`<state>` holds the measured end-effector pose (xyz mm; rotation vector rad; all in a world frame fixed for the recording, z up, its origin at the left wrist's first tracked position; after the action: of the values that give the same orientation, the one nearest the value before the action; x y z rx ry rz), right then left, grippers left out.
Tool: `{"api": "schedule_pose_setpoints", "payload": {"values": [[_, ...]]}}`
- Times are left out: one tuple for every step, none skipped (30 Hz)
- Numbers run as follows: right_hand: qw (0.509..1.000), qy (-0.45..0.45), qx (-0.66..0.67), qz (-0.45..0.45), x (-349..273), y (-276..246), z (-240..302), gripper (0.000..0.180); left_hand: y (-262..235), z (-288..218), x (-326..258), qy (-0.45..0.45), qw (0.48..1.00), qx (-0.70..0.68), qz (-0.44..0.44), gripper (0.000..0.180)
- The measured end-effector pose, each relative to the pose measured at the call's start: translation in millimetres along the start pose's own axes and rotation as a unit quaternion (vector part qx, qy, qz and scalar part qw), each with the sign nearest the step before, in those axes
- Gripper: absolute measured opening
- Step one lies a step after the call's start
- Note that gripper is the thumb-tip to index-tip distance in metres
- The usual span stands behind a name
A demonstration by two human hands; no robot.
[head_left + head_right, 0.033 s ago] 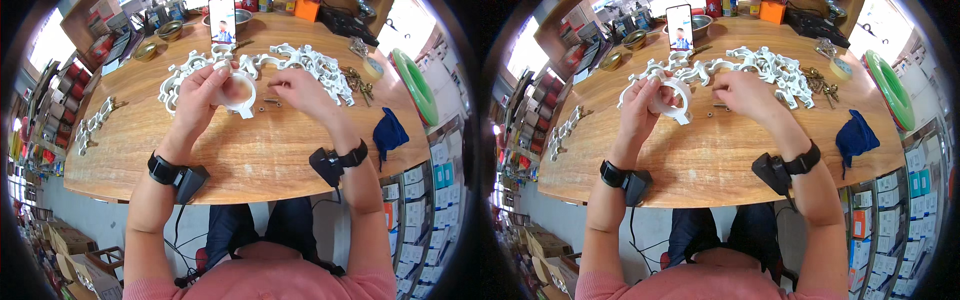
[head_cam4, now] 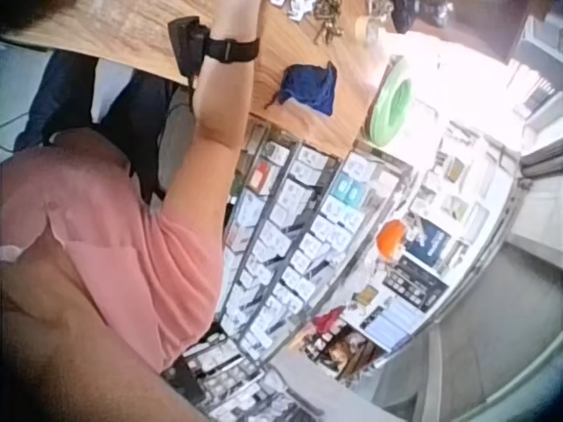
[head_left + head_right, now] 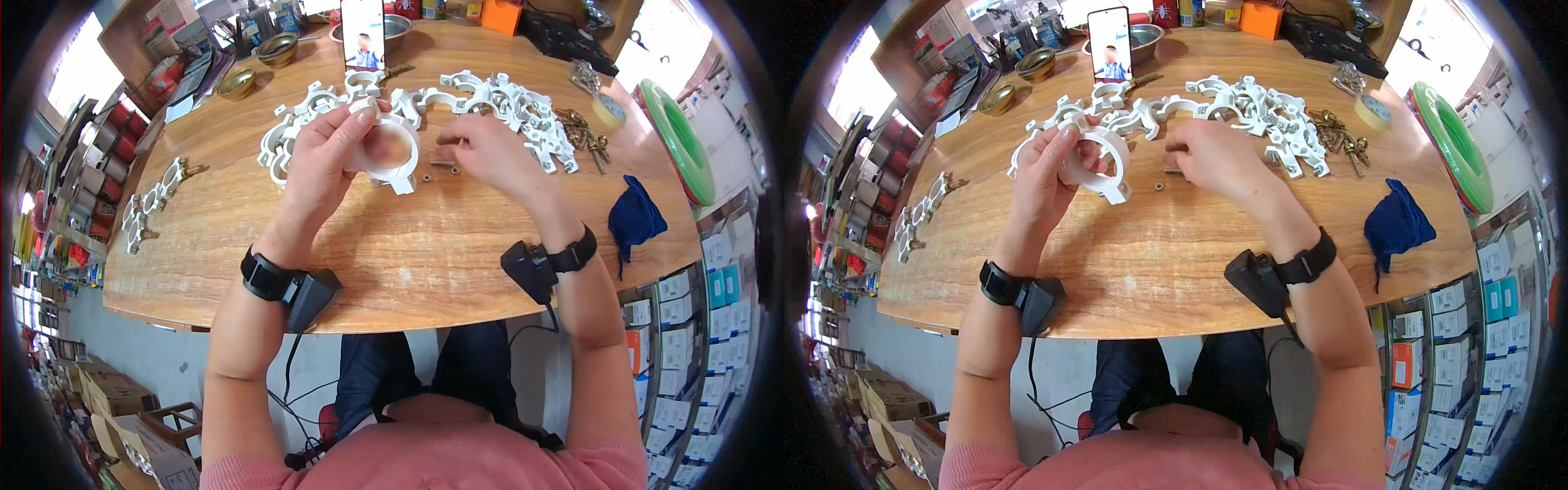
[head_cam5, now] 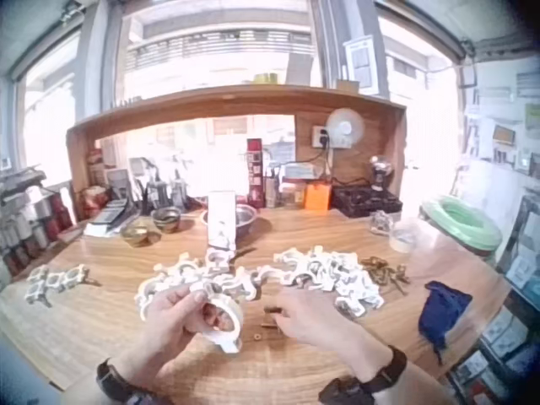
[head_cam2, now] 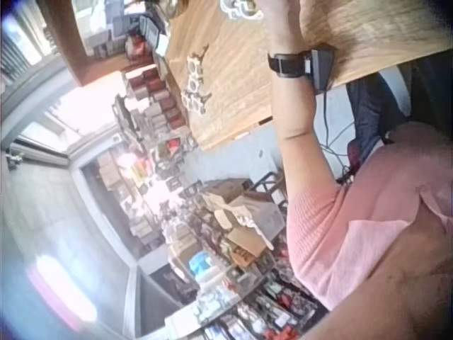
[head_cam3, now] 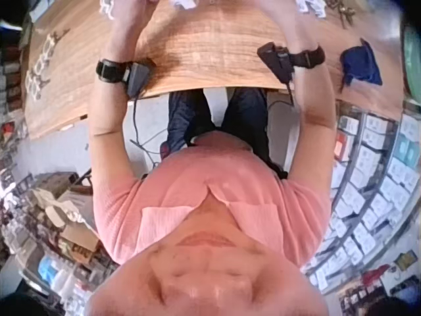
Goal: The person assembles white plastic hardware components by hand on a wooden table, inserting metal bolts and nuts into the pieces and fitting them together.
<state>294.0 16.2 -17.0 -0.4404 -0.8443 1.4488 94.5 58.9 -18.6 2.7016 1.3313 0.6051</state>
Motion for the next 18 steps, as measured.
{"api": "schedule_pose_setpoints", "payload": {"values": [[0.995,-0.009,-0.097,0.001,0,6,-1,0.017,-1,0,0,-0.008,1.000,-0.021,0.011,0.026],[0.995,-0.009,-0.098,0.002,1,8,-4,0.017,0,0,0,-0.007,1.000,-0.022,0.010,0.026],[0.991,0.007,-0.129,0.029,2,10,-7,0.017,1,-1,-1,-0.016,1.000,-0.017,0.019,0.026],[0.985,0.023,-0.160,0.056,2,12,-10,0.017,3,-1,-2,-0.024,0.999,-0.012,0.029,0.025],[0.985,0.023,-0.161,0.057,2,14,-14,0.017,4,0,-2,-0.024,0.999,-0.013,0.028,0.025],[0.984,0.009,-0.170,0.053,2,14,-17,0.017,5,1,-2,-0.029,0.999,-0.001,0.039,0.029],[0.982,-0.005,-0.180,0.048,2,14,-19,0.017,6,1,-1,-0.033,0.998,0.011,0.050,0.033],[0.983,-0.006,-0.179,0.049,2,15,-19,0.017,5,2,-2,-0.033,0.998,0.011,0.050,0.033],[0.981,-0.008,-0.192,0.038,2,15,-18,0.016,5,3,-2,-0.031,0.998,-0.003,0.055,0.028],[0.978,-0.010,-0.205,0.028,2,15,-18,0.016,4,4,-2,-0.028,0.998,-0.018,0.062,0.023],[0.978,-0.010,-0.205,0.028,2,12,-12,0.016,4,3,-2,-0.029,0.997,-0.018,0.062,0.023],[0.996,-0.015,-0.072,-0.055,1,4,0,0.015,3,3,-2,-0.037,0.997,-0.018,0.059,0.022],[0.989,-0.019,0.063,-0.135,0,-3,10,0.014,3,3,-3,-0.045,0.997,-0.017,0.056,0.022],[0.988,-0.023,0.066,-0.135,-3,-8,21,0.014,3,1,-5,-0.043,0.998,-0.013,0.053,0.022],[0.981,-0.043,0.152,-0.111,-7,-11,28,0.014,4,4,-4,-0.048,0.997,-0.020,0.054,0.022],[0.965,-0.062,0.238,-0.086,-10,-12,32,0.016,5,7,-3,-0.053,0.997,-0.027,0.054,0.022],[0.965,-0.060,0.239,-0.089,-13,-10,34,0.016,5,8,-3,-0.056,0.996,-0.026,0.057,0.022],[0.963,-0.116,0.223,-0.094,-15,-7,38,0.014,5,9,-3,-0.053,0.996,-0.023,0.062,0.022]]}}
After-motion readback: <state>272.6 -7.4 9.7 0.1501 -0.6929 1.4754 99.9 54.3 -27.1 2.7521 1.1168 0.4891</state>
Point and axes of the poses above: each hand's wrist, its own x-axis towards the middle knuckle, its own y-axis out of the palm, z = x × y, the point moved 1 cm from there along x, towards the middle knuckle, and after that the axes turned 6 degrees about x, right-handed, at the moved point
